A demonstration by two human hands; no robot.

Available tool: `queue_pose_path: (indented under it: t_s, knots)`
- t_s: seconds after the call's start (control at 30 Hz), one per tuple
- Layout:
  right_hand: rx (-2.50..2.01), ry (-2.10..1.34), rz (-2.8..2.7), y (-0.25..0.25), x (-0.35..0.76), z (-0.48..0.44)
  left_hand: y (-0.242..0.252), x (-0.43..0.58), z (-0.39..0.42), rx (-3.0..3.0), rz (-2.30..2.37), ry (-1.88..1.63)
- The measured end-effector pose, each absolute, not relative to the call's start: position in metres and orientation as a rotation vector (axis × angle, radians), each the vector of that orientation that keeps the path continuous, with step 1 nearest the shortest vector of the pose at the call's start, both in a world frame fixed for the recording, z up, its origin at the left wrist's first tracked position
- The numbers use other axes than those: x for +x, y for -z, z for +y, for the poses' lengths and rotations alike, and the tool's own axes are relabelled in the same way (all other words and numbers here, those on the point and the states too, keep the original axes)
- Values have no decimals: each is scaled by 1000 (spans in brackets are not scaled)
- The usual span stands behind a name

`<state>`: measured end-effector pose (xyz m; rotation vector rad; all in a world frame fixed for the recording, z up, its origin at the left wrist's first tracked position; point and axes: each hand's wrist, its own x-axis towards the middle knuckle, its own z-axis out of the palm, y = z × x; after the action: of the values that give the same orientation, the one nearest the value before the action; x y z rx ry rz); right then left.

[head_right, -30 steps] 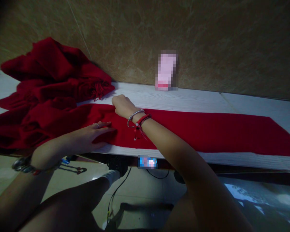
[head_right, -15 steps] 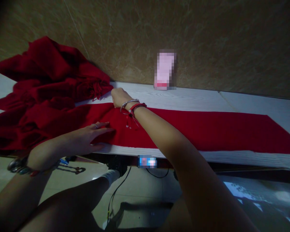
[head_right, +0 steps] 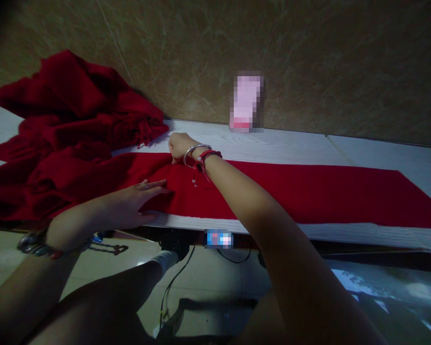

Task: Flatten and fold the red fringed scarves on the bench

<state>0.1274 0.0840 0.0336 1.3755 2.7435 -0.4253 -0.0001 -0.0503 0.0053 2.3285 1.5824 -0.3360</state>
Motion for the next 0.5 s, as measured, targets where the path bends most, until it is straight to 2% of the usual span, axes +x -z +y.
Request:
queue_pose_path:
  t_s: [0.2, 0.4, 0.5]
  knots:
    - [1447, 387, 2745, -34, 125, 92, -7, 2, -50, 2347, 1590, 336]
    - [1220, 509, 2629, -37, 140, 100, -8, 4, -50, 2371, 1596, 326]
    - [1250, 454, 2637, -40, 144, 99, -6, 3, -50, 2357, 1611, 315]
